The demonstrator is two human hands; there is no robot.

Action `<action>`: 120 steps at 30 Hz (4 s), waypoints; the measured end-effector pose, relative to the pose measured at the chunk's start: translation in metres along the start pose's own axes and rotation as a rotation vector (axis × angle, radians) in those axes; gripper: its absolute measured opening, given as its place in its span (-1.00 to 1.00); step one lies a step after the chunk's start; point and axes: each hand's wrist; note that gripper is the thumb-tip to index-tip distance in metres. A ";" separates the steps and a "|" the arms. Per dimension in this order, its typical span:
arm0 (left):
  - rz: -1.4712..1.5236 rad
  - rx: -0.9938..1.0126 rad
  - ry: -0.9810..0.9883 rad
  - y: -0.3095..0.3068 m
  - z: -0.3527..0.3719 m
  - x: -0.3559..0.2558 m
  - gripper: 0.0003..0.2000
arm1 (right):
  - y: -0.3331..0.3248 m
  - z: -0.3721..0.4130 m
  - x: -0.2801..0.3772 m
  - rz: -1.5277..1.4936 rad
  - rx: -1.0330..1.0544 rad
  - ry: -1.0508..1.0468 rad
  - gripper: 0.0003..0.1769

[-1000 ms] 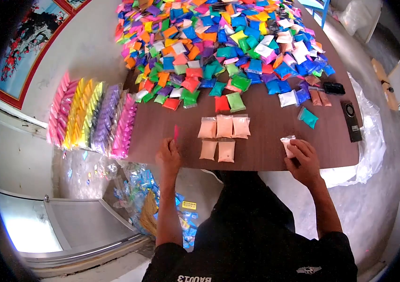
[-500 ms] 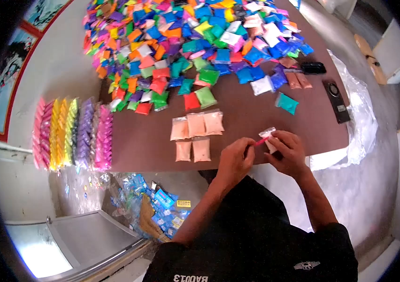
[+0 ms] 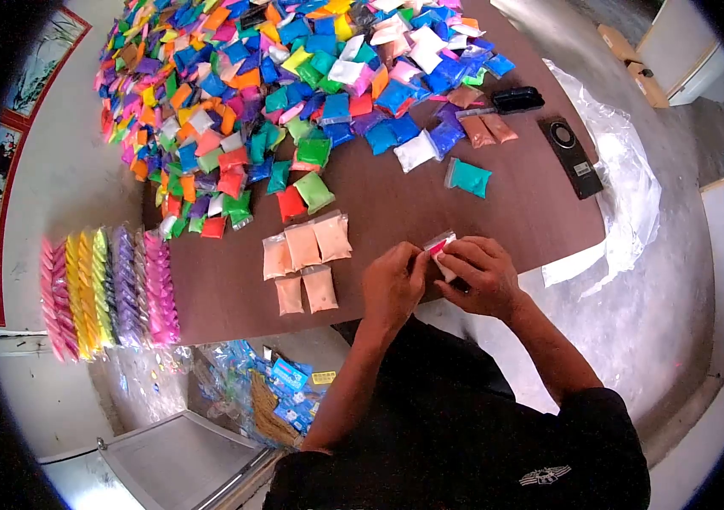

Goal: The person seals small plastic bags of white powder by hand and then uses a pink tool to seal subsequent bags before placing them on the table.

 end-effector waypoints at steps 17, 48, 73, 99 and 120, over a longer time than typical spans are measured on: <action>-0.052 0.054 0.185 0.006 -0.030 -0.009 -0.84 | -0.003 0.004 -0.001 -0.063 -0.052 0.011 -0.66; 0.075 0.024 -0.056 -0.013 -0.008 -0.012 -0.82 | -0.001 0.000 0.002 -0.121 -0.087 0.097 -0.77; -0.069 0.083 0.151 0.004 -0.016 -0.005 -0.83 | 0.004 0.005 -0.005 -0.135 -0.164 0.058 -0.83; -0.131 0.010 0.073 -0.004 -0.027 0.004 -0.81 | 0.003 0.001 -0.002 -0.108 -0.194 0.067 -0.80; 0.062 -0.004 -0.050 -0.010 0.001 -0.008 -0.82 | 0.007 0.000 0.006 0.016 -0.212 0.181 -0.83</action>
Point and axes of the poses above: each hand's wrist, its own z-axis away from the middle knuckle, its own y-axis out of the palm, x = y × z, and after that the axes turned 3 degrees about y, right-handed
